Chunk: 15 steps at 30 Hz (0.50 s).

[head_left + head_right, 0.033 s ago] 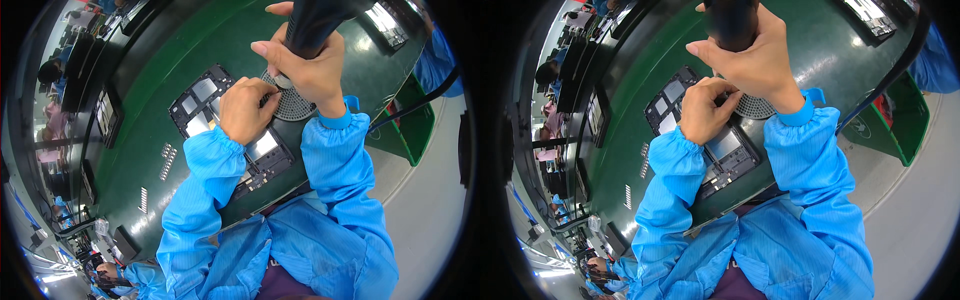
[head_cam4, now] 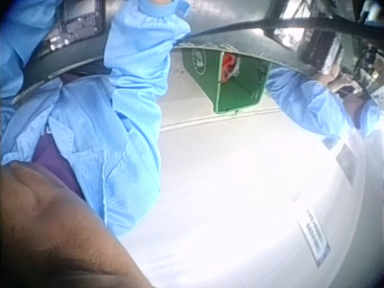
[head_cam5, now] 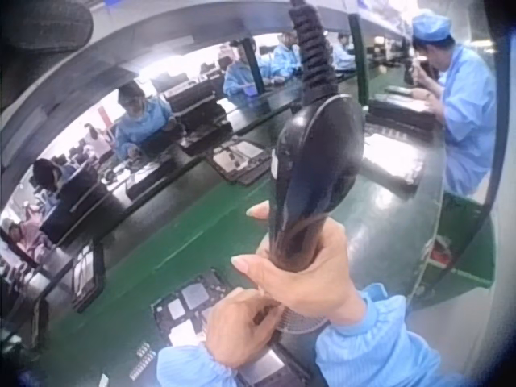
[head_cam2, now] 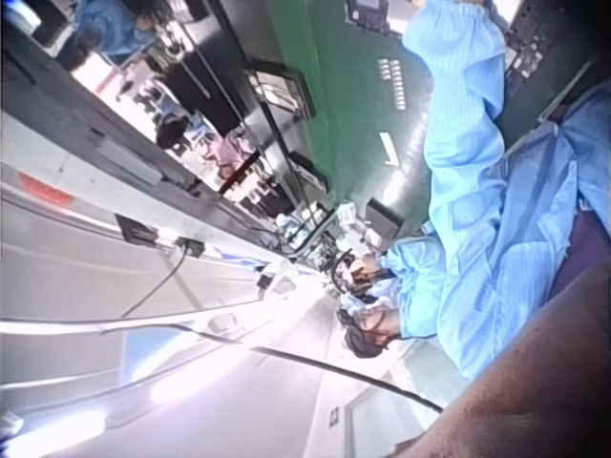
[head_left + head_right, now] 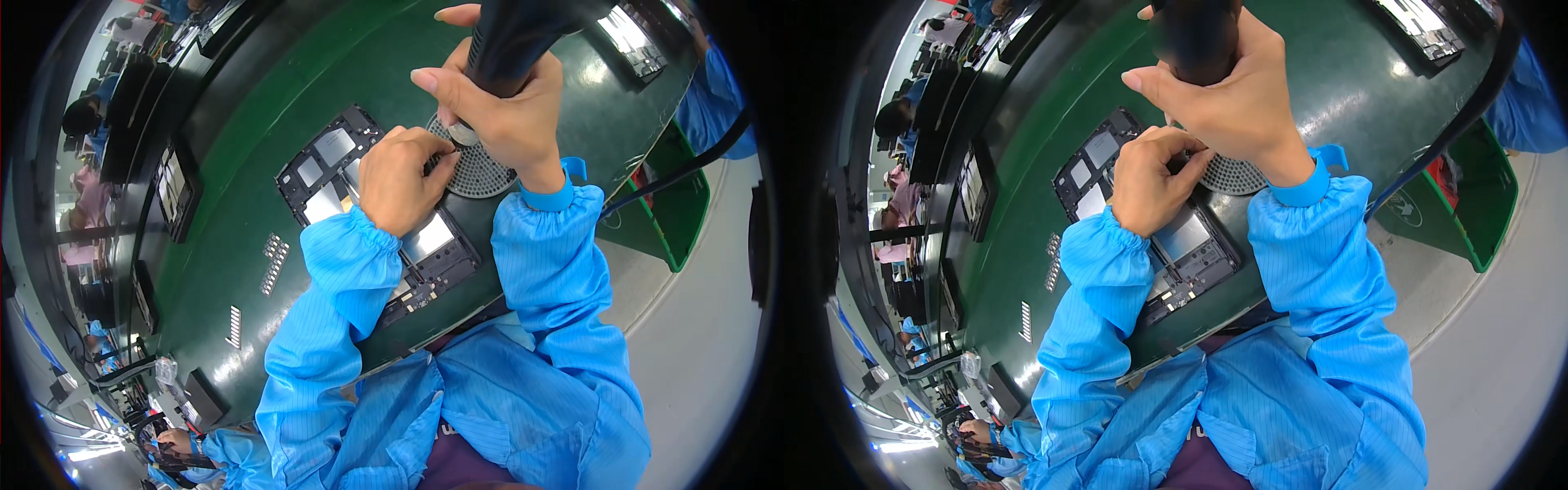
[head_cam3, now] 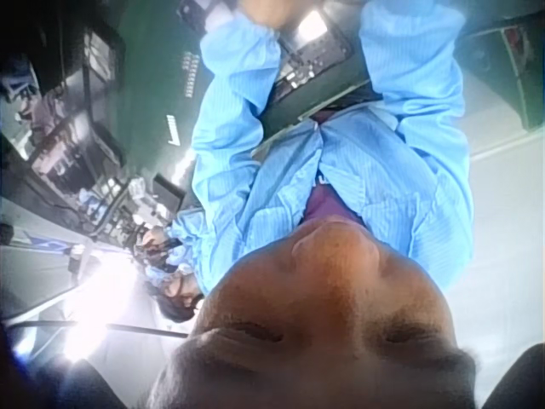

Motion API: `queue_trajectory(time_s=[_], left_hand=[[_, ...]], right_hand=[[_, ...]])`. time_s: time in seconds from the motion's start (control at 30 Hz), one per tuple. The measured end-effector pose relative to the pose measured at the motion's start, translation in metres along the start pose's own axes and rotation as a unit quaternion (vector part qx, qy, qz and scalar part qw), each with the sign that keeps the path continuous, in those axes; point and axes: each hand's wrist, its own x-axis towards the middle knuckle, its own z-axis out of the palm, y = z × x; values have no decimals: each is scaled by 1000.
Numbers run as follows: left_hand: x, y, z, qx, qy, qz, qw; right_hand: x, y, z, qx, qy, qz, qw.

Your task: Assembling electronic screens by installing components and fastening screws using an electric screwdriver.

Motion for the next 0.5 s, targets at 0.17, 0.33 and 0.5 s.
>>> queue_trajectory(time_s=[0.17,0.33,0.5], left_hand=[[-4,-5,-2,-3,9,-14,1000],[-4,-5,0,4,11,-19,1000],[-4,-5,0,5,13,-40,999]], right_hand=[[5,-31,20,-199,88,400,890],[3,-31,18,-187,100,411,887],[5,-31,20,-165,115,412,889]])
